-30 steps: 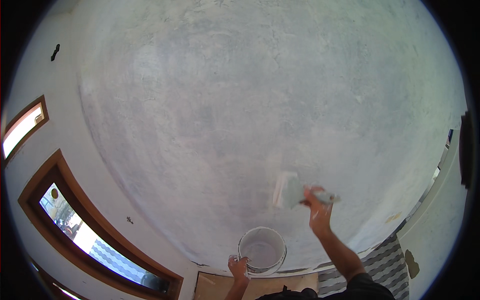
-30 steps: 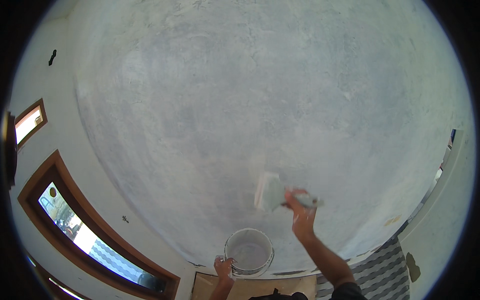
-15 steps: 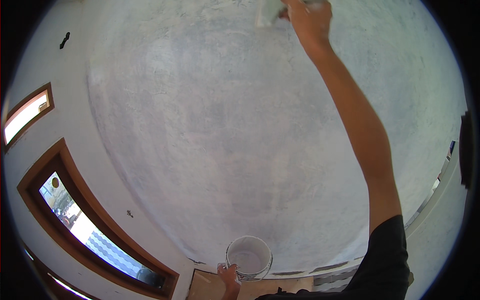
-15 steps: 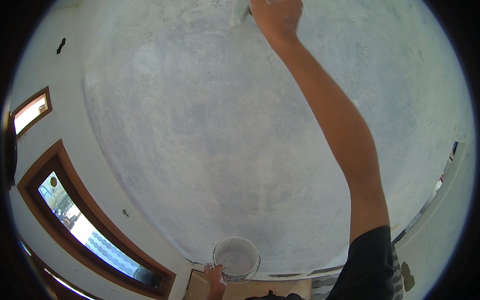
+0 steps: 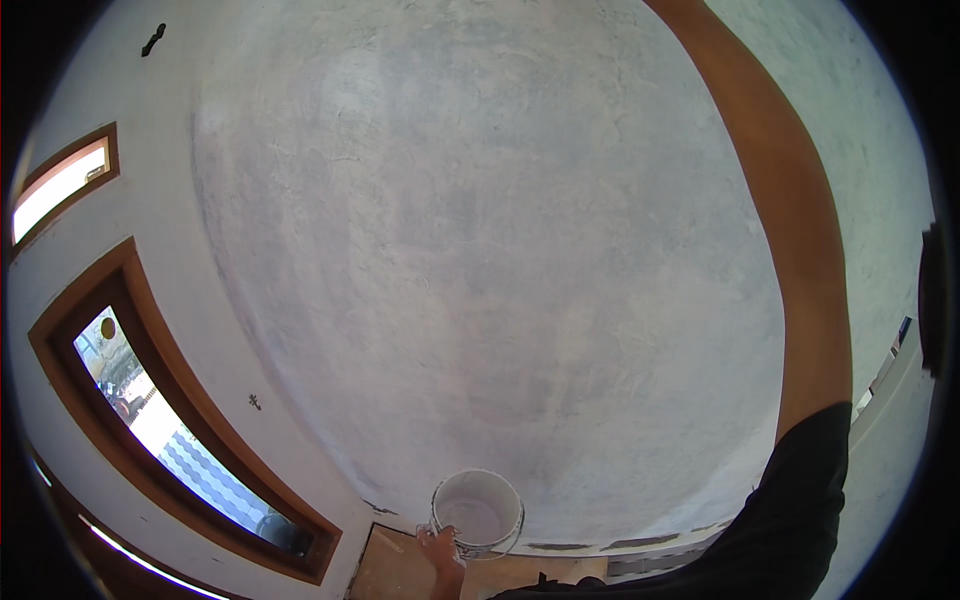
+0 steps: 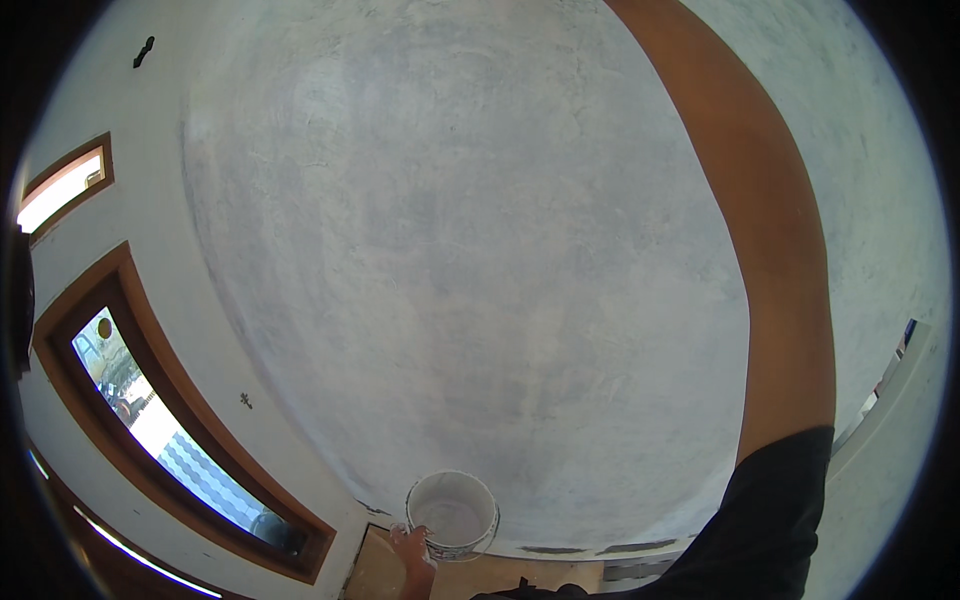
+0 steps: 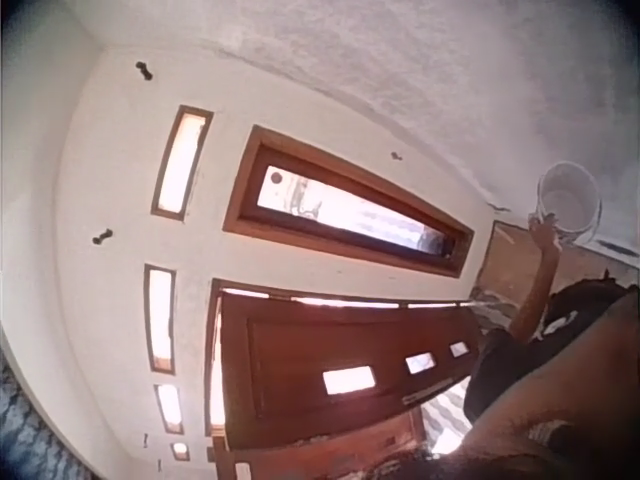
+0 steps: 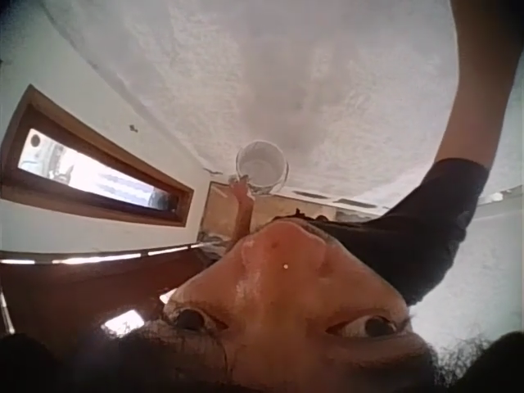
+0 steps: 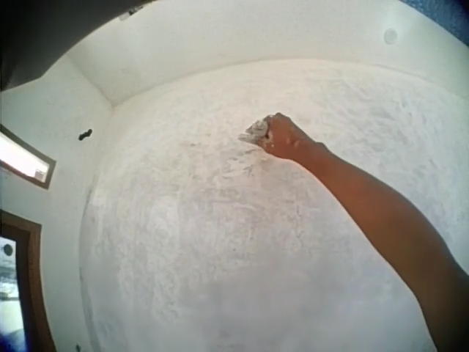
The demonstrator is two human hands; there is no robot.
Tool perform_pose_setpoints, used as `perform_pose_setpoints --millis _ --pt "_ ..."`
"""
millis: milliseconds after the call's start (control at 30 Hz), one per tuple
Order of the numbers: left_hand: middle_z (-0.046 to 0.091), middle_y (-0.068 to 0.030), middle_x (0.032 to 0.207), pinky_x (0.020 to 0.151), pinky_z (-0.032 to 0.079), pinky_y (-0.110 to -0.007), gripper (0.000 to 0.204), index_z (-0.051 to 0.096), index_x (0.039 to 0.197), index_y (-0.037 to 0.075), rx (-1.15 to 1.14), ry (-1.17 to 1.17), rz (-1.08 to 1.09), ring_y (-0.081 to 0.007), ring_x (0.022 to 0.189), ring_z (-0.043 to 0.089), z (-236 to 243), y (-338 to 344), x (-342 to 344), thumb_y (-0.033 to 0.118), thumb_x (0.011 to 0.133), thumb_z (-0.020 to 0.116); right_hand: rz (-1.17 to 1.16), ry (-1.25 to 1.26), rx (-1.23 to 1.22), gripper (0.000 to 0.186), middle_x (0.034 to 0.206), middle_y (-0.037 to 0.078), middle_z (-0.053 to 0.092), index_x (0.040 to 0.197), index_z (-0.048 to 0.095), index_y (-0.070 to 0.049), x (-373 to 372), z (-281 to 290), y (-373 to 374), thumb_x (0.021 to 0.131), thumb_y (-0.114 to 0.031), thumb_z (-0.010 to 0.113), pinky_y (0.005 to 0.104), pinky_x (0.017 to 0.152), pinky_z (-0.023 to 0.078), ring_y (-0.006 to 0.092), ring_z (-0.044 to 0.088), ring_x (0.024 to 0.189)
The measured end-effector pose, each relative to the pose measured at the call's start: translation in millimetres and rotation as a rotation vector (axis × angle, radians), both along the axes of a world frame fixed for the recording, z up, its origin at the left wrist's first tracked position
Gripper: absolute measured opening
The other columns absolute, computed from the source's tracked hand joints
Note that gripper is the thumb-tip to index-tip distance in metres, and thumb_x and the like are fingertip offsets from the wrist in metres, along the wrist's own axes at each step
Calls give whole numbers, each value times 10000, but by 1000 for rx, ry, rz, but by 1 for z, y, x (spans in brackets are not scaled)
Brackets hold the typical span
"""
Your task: Apply wall putty to the wall using a scraper.
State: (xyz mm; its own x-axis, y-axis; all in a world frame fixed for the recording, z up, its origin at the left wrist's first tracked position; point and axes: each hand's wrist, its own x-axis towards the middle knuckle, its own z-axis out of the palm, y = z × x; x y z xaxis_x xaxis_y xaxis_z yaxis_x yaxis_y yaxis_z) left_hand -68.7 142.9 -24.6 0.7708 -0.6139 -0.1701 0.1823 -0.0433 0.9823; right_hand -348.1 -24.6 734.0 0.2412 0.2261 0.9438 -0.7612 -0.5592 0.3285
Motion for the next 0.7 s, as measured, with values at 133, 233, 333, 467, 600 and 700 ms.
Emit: perform_pose_setpoints --millis 133,233,333,467,600,700 --pt "526 -134 841 593 452 -374 405 490 910 -54 -30 12 44 -242 694 523 9 3 -3 13 542 644 -558 401 -124 184 861 188 654 877 664 -34 18 -11 -16 727 -84 568 455 763 505 360 622 838" --pt "516 -108 794 574 441 -364 350 471 842 -37 -131 37 122 -220 662 509 -23 -7 2 -2 534 632 -723 451 -100 324 959 163 665 1040 617 -1 32 -75 -37 752 -129 693 373 756 546 275 654 853" --pt "508 -94 773 564 436 -359 312 452 806 -24 -60 41 81 -209 648 502 2 -3 -3 -6 542 618 -949 421 -75 579 1140 135 657 1245 559 19 43 -145 -25 726 -100 786 300 790 571 213 655 965" --pt "506 -93 770 558 434 -361 298 457 807 -25 -112 -61 78 -207 654 502 -27 -10 3 -9 552 610 -784 569 -38 537 1075 143 678 1204 597 20 33 -185 -13 717 -100 788 305 760 569 211 664 926" --pt "510 -96 774 563 434 -360 296 460 809 -31 -137 21 104 -210 656 504 -6 -3 -7 -3 557 612 -742 663 310 495 1015 142 695 1174 633 -29 41 -182 15 719 -138 796 321 747 553 225 670 891" --pt "510 -97 769 563 434 -360 299 460 803 -32 -145 55 87 -213 655 503 7 4 -13 6 553 619 -508 639 374 500 1027 130 696 1185 643 -95 32 -163 13 715 -149 805 348 785 534 231 670 869"
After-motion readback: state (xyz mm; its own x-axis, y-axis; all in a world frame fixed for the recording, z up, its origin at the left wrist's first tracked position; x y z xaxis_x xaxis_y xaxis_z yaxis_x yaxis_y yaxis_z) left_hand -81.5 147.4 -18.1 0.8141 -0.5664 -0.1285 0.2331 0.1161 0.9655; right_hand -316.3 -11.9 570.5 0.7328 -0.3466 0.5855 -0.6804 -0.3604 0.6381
